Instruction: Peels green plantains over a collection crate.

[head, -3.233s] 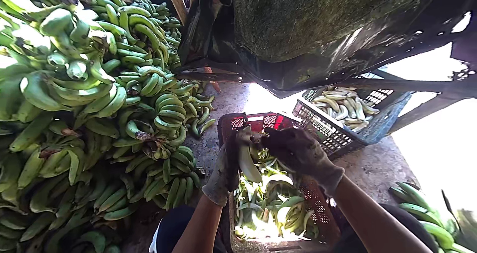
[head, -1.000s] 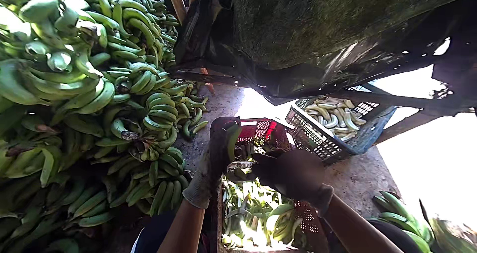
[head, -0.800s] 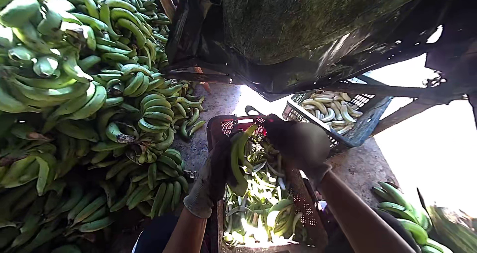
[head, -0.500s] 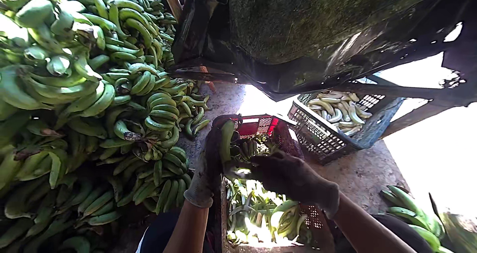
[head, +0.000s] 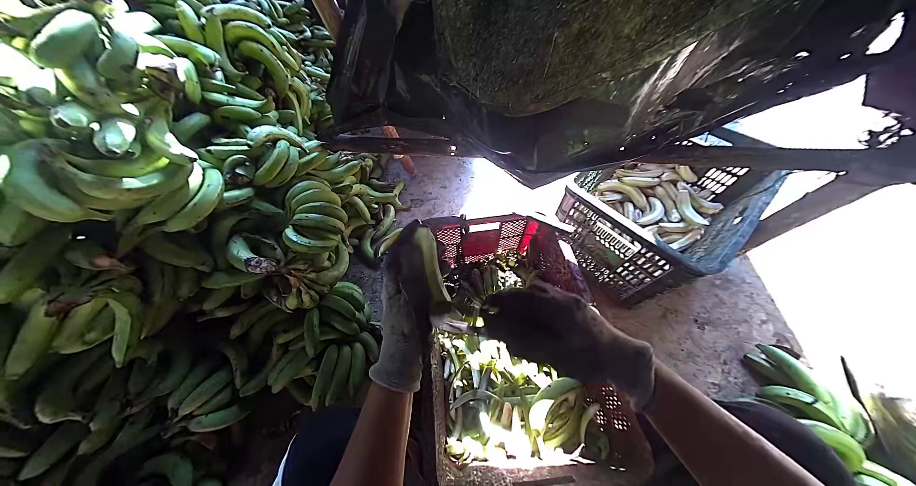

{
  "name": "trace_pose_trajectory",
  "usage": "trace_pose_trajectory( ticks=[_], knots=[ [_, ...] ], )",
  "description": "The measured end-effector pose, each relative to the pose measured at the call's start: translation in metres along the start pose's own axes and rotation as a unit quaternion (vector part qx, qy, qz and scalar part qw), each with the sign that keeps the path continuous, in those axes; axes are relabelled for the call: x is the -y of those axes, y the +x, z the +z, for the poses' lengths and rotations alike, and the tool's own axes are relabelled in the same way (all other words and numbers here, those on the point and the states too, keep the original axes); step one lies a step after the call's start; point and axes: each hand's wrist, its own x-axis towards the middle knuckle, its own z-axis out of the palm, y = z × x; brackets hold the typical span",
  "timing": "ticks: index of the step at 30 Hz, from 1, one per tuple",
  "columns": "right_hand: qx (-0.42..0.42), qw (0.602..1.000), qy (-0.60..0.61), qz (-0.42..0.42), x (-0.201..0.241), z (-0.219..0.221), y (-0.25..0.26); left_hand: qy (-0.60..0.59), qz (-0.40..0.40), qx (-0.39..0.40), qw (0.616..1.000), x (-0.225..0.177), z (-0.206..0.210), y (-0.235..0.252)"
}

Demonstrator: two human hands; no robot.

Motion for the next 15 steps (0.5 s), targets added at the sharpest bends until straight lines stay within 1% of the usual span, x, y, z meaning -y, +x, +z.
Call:
trace_pose_trajectory(
  ticks=[1,2,3,5,6,7,8,9,10,12,14,15],
  knots=[
    [0.005,0.999,-0.024,-0.020,0.000,0.005,0.002,-0.027,0.001,0.009,1.000,0.001,0.000,-0.002],
    [-0.003,0.998,-0.054,-0.034,-0.001,0.005,0.006,-0.065,-0.017,0.037,0.997,0.002,0.000,-0.009],
    [-0.024,0.994,-0.097,-0.041,-0.002,0.001,0.012,-0.095,-0.053,0.072,0.991,0.003,0.000,-0.017],
    [-0.105,0.977,-0.179,-0.045,-0.013,-0.016,0.027,-0.127,-0.157,0.156,0.967,-0.001,0.004,-0.026],
    [-0.149,0.969,-0.195,-0.039,-0.018,-0.027,0.034,-0.125,-0.197,0.184,0.955,-0.005,0.008,-0.029],
    [-0.175,0.966,-0.187,-0.028,-0.022,-0.037,0.038,-0.113,-0.212,0.202,0.949,-0.008,0.010,-0.030],
    [-0.182,0.968,-0.170,-0.016,-0.027,-0.043,0.039,-0.102,-0.207,0.205,0.951,-0.008,0.011,-0.030],
    [-0.173,0.973,-0.153,-0.007,-0.026,-0.045,0.036,-0.095,-0.187,0.191,0.959,-0.006,0.010,-0.028],
    [-0.146,0.980,-0.133,0.003,-0.023,-0.043,0.031,-0.087,-0.160,0.171,0.968,-0.002,0.006,-0.024],
    [-0.077,0.992,-0.090,0.032,-0.010,-0.028,0.018,-0.103,-0.125,0.100,0.982,0.004,0.002,-0.014],
    [-0.027,0.997,-0.074,0.025,-0.003,-0.011,0.009,-0.101,-0.059,0.034,0.993,0.010,0.000,-0.007],
    [-0.014,0.997,-0.070,0.006,-0.001,-0.005,0.006,-0.086,-0.020,0.007,0.996,0.012,0.000,-0.005]
  ],
)
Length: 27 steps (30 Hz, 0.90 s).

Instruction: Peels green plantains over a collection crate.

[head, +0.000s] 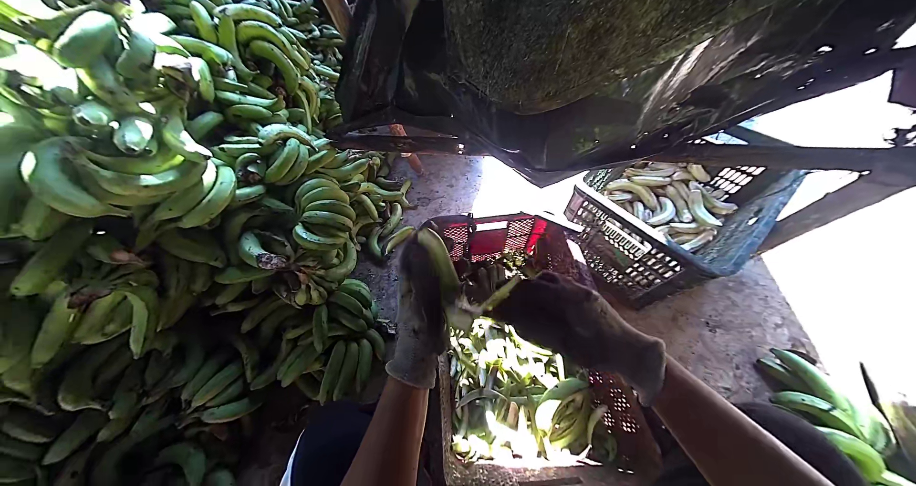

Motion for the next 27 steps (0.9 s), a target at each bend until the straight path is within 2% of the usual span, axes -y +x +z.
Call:
trace_pose_trajectory(
  ticks=[3,7,10,12,14,17,18,19,21,23,25,27],
  knots=[
    [0.015,1.000,-0.009,-0.025,0.004,0.004,-0.001,0.002,0.070,-0.038,0.997,0.003,0.004,0.003],
    [0.005,0.998,-0.040,-0.049,0.004,-0.002,0.002,-0.042,0.054,-0.013,0.998,0.007,0.009,-0.004],
    [-0.011,0.995,-0.056,-0.078,0.002,0.000,0.003,-0.029,0.059,-0.016,0.998,0.002,0.009,-0.004],
    [-0.027,0.994,-0.064,-0.086,0.001,-0.003,0.008,-0.033,0.049,0.024,0.998,-0.002,0.007,-0.008],
    [-0.063,0.989,-0.082,-0.102,-0.005,-0.013,0.018,-0.041,-0.004,0.111,0.993,-0.007,0.003,-0.017],
    [-0.131,0.980,-0.087,-0.121,-0.023,-0.033,0.035,-0.051,-0.193,0.234,0.952,-0.021,0.002,-0.025],
    [-0.136,0.981,-0.086,-0.110,-0.027,-0.037,0.038,-0.015,-0.221,0.245,0.944,-0.024,0.006,-0.027],
    [-0.132,0.983,-0.076,-0.098,-0.028,-0.039,0.038,0.019,-0.216,0.232,0.948,-0.024,0.008,-0.029],
    [-0.106,0.991,-0.028,-0.072,-0.018,-0.030,0.031,0.047,-0.141,0.150,0.977,-0.014,0.005,-0.023],
    [-0.042,0.998,-0.011,-0.053,-0.002,-0.011,0.016,0.020,-0.051,0.037,0.998,-0.003,-0.003,-0.012],
    [-0.022,0.996,-0.039,-0.072,0.006,0.008,0.007,-0.036,-0.012,-0.045,0.998,-0.002,-0.006,-0.002],
    [-0.040,0.993,-0.060,-0.094,0.004,0.010,0.010,-0.051,0.010,-0.043,0.998,-0.004,-0.005,-0.002]
  ],
)
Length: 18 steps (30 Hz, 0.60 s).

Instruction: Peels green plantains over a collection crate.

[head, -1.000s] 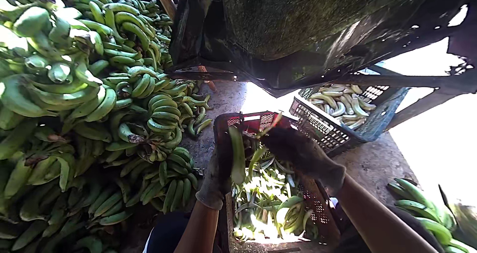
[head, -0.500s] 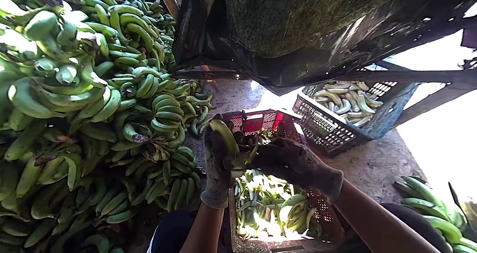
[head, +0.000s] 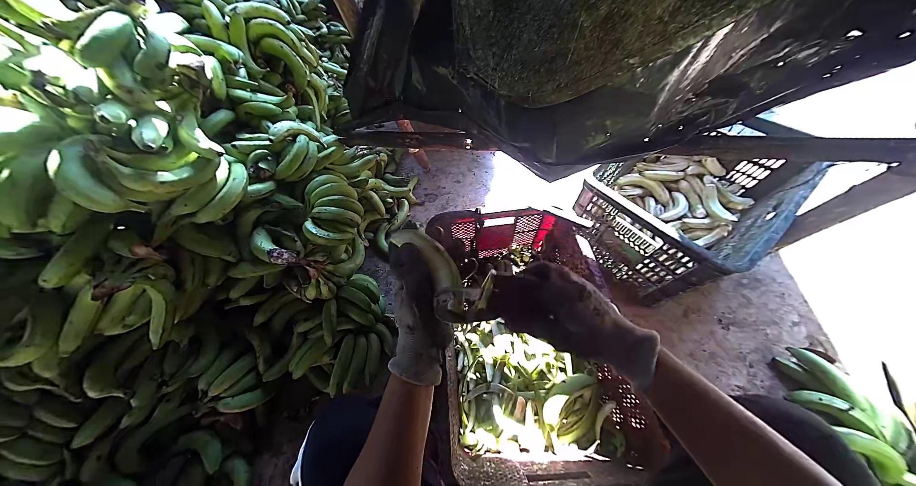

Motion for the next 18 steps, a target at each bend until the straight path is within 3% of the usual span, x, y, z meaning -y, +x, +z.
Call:
trace_pose_trajectory(
  ticks=[2,5,8,10,12,15,18],
  knots=[
    [-0.007,1.000,-0.010,-0.010,-0.013,-0.009,0.008,0.038,-0.013,0.066,0.997,-0.005,0.001,-0.009],
    [0.001,1.000,0.020,0.021,-0.032,-0.027,0.015,0.056,-0.140,0.194,0.969,-0.011,-0.002,-0.018],
    [0.026,0.993,0.058,0.097,-0.036,-0.031,0.018,0.138,-0.229,0.245,0.932,-0.020,0.011,-0.028],
    [0.033,0.981,0.097,0.165,-0.039,-0.026,0.018,0.158,-0.242,0.231,0.929,-0.016,0.017,-0.029],
    [0.021,0.977,0.112,0.180,-0.032,-0.018,0.015,0.129,-0.184,0.167,0.960,-0.007,0.017,-0.024],
    [0.012,0.992,0.007,0.123,-0.015,-0.001,0.004,0.023,-0.095,0.048,0.994,0.006,0.011,-0.005],
    [-0.075,0.995,-0.062,0.031,-0.012,0.014,-0.004,-0.056,-0.056,-0.004,0.997,0.006,0.004,0.008]
  ],
)
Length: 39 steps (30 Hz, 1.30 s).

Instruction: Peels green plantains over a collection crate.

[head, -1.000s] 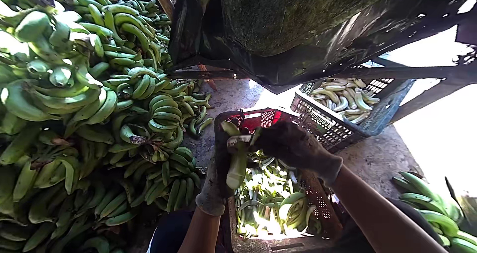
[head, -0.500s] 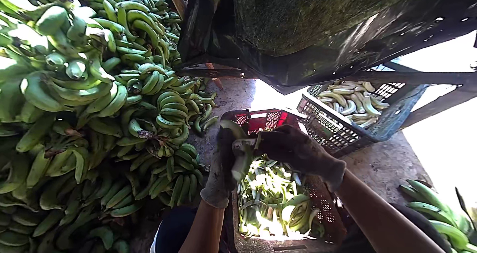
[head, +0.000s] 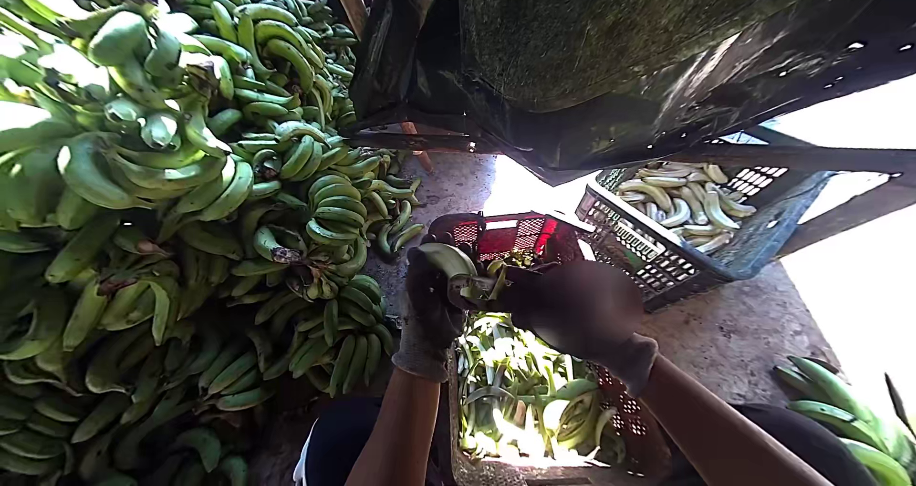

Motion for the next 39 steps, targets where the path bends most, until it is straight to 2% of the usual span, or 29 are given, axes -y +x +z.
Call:
trace_pose_trajectory(
  ticks=[3,6,9,11,14,16,18,20,21,23,24,26,28,30,32,34,39],
  knots=[
    [-0.054,0.998,-0.027,-0.030,-0.003,0.001,0.003,-0.048,0.019,-0.019,0.998,0.000,0.002,0.003],
    [-0.027,0.999,-0.023,0.005,-0.002,-0.006,0.007,-0.060,0.034,0.005,0.998,0.002,0.008,0.001],
    [0.052,0.994,0.035,0.089,-0.001,-0.020,0.015,-0.038,0.046,0.147,0.987,0.001,0.011,-0.006],
    [0.049,0.994,0.038,0.090,-0.003,-0.025,0.015,0.010,0.003,0.191,0.982,-0.004,0.010,-0.008],
    [0.000,0.999,-0.018,0.035,-0.012,-0.020,0.015,0.087,-0.068,0.144,0.983,-0.009,0.009,-0.013],
    [0.002,0.999,-0.043,0.024,-0.020,-0.015,0.015,0.127,-0.107,0.099,0.981,-0.002,0.015,-0.015],
    [0.085,0.990,0.001,0.113,-0.019,-0.020,0.019,0.236,-0.109,0.113,0.959,0.001,0.018,-0.017],
    [0.184,0.948,0.105,0.240,-0.017,-0.031,0.028,0.362,-0.092,0.171,0.912,-0.001,0.019,-0.023],
    [0.217,0.915,0.163,0.298,-0.018,-0.034,0.030,0.388,-0.109,0.183,0.897,-0.001,0.021,-0.024],
    [0.249,0.868,0.226,0.365,-0.022,-0.035,0.030,0.357,-0.159,0.151,0.908,0.003,0.021,-0.023],
    [0.238,0.871,0.224,0.365,-0.022,-0.034,0.029,0.335,-0.175,0.133,0.916,0.004,0.018,-0.021],
    [0.179,0.921,0.179,0.295,-0.017,-0.029,0.024,0.312,-0.159,0.100,0.932,0.001,0.014,-0.015],
    [0.148,0.969,0.094,0.173,-0.014,-0.023,0.018,0.275,-0.115,0.080,0.951,-0.001,0.009,-0.013],
    [0.115,0.991,0.030,0.068,-0.010,-0.015,0.009,0.230,-0.098,0.091,0.964,-0.001,-0.003,-0.012],
    [0.085,0.996,-0.008,-0.014,-0.013,-0.009,0.001,0.148,-0.118,0.106,0.976,-0.003,-0.011,-0.011],
    [0.043,0.995,-0.040,-0.076,-0.016,-0.007,-0.002,0.013,-0.164,0.147,0.975,-0.006,-0.012,-0.005],
    [-0.039,0.988,-0.081,-0.126,-0.014,-0.012,-0.002,-0.101,-0.165,0.176,0.965,-0.015,-0.013,0.004]
  ],
)
